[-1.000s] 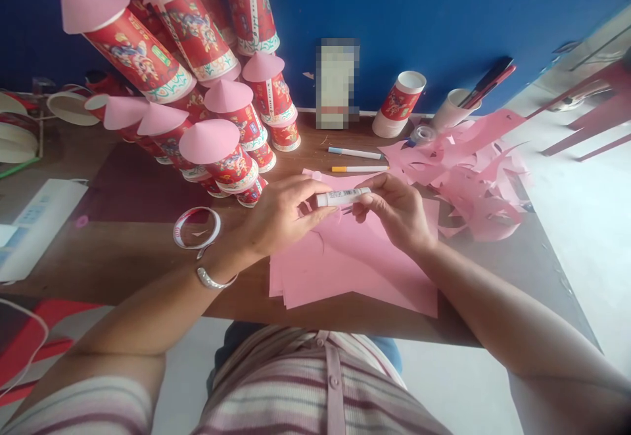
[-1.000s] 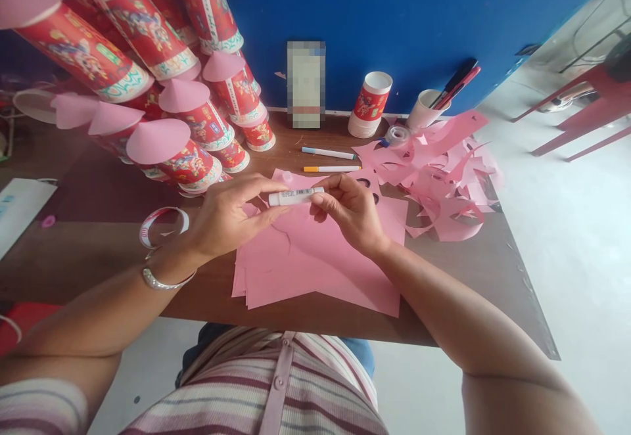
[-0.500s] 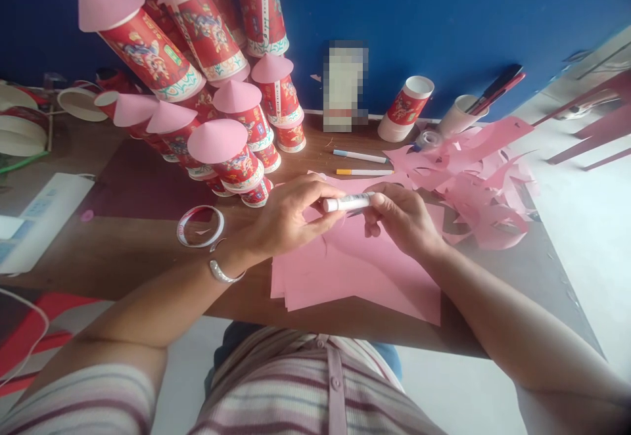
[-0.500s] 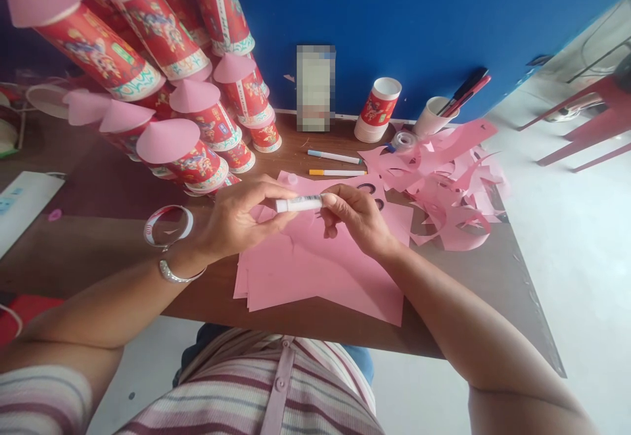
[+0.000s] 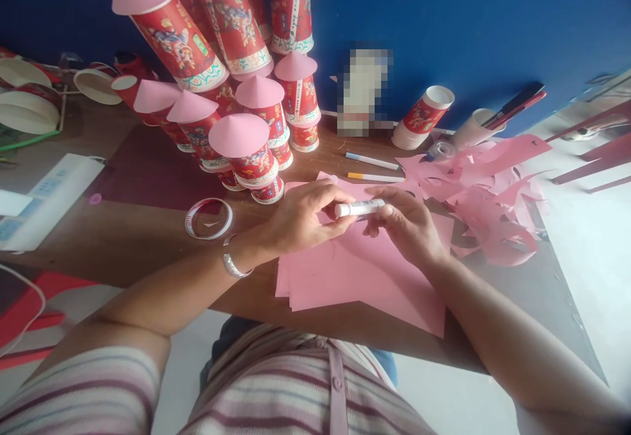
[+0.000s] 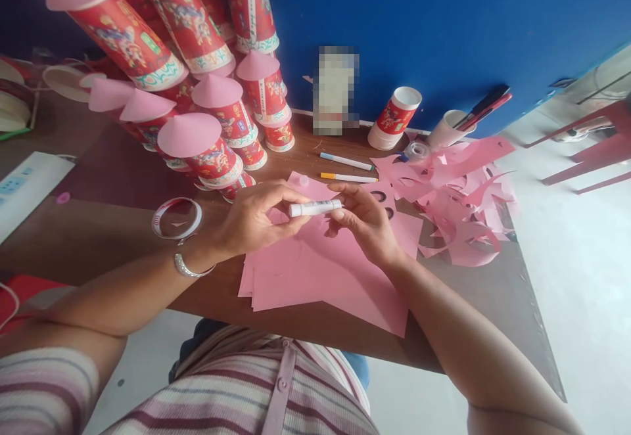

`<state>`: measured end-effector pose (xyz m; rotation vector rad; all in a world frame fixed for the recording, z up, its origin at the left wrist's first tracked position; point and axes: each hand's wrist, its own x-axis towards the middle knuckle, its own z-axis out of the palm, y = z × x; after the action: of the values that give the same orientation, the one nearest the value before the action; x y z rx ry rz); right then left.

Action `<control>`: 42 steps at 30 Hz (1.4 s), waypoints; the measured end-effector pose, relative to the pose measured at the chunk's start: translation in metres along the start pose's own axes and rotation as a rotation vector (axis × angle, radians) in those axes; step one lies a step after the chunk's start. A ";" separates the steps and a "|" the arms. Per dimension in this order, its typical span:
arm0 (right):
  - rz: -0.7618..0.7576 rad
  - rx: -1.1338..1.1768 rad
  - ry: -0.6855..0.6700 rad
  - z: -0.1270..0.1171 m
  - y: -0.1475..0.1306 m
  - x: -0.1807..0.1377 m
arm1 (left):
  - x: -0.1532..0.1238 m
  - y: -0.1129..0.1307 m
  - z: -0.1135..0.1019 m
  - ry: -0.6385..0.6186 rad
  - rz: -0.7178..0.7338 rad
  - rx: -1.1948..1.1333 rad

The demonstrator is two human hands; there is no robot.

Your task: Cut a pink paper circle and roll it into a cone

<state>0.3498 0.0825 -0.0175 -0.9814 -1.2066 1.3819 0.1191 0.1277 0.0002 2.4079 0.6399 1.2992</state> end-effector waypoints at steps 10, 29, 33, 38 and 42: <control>0.150 0.078 -0.098 -0.002 -0.003 0.003 | -0.003 0.000 0.000 -0.042 0.003 -0.025; 0.130 0.148 -0.018 0.007 0.000 0.004 | -0.002 0.000 0.001 -0.073 -0.138 -0.033; -0.038 0.038 0.183 0.004 -0.001 0.004 | -0.005 -0.008 -0.009 -0.226 -0.205 -0.100; -0.277 -0.483 0.290 -0.002 -0.011 0.002 | -0.026 -0.023 -0.020 -0.325 -0.019 0.160; -0.290 -0.737 0.215 0.009 -0.017 0.003 | -0.042 -0.029 -0.014 -0.403 0.129 0.278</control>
<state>0.3439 0.0837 0.0006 -1.3429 -1.6518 0.5741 0.0802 0.1306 -0.0353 2.8658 0.5849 0.7647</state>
